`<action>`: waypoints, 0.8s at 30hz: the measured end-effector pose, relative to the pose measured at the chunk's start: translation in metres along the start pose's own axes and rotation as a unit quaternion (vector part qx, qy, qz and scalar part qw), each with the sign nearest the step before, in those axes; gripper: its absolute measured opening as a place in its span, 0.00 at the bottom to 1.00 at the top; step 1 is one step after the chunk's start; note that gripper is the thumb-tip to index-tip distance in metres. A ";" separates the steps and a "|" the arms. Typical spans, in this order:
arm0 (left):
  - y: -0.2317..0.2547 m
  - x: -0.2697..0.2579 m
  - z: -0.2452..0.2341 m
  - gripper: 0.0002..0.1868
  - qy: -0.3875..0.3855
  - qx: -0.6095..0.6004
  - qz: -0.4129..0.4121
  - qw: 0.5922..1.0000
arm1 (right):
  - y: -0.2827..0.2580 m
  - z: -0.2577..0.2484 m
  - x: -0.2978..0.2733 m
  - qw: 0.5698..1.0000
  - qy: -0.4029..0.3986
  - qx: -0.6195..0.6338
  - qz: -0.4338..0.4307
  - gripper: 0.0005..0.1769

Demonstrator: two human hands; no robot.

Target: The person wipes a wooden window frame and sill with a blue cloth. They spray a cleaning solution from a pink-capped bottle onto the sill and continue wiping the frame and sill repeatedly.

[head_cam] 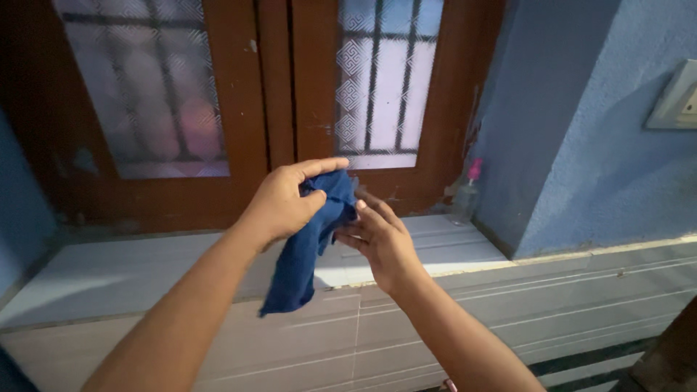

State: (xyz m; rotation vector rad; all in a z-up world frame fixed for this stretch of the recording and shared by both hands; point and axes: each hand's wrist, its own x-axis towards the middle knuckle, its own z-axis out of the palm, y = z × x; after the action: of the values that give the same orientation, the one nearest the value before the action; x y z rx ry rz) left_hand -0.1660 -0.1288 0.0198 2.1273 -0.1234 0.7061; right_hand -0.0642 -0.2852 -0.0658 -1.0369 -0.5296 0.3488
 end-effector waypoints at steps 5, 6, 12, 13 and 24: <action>-0.001 0.001 0.006 0.28 0.088 0.120 0.137 0.979 | -0.009 -0.003 0.023 0.993 0.027 -0.022 -0.109 0.28; -0.002 0.000 0.007 0.26 0.111 0.102 0.185 0.971 | -0.011 -0.005 0.026 0.987 0.044 -0.021 -0.152 0.27; -0.030 -0.016 0.000 0.29 0.119 0.156 0.443 0.875 | -0.014 -0.022 0.013 0.797 -0.029 -0.142 -0.587 0.29; -0.033 -0.017 0.000 0.32 0.111 0.103 0.407 0.901 | -0.015 -0.022 0.013 0.789 -0.063 -0.111 -0.600 0.31; -0.058 0.001 -0.011 0.28 0.050 -0.095 0.234 0.966 | -0.029 -0.027 0.007 0.688 -0.091 -0.375 -0.614 0.37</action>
State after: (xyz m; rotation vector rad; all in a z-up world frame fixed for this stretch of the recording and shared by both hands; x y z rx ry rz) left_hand -0.1505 -0.0847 -0.0157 1.8878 -0.6286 1.0277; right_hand -0.0423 -0.3147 -0.0495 -1.1708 -1.4934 -1.0837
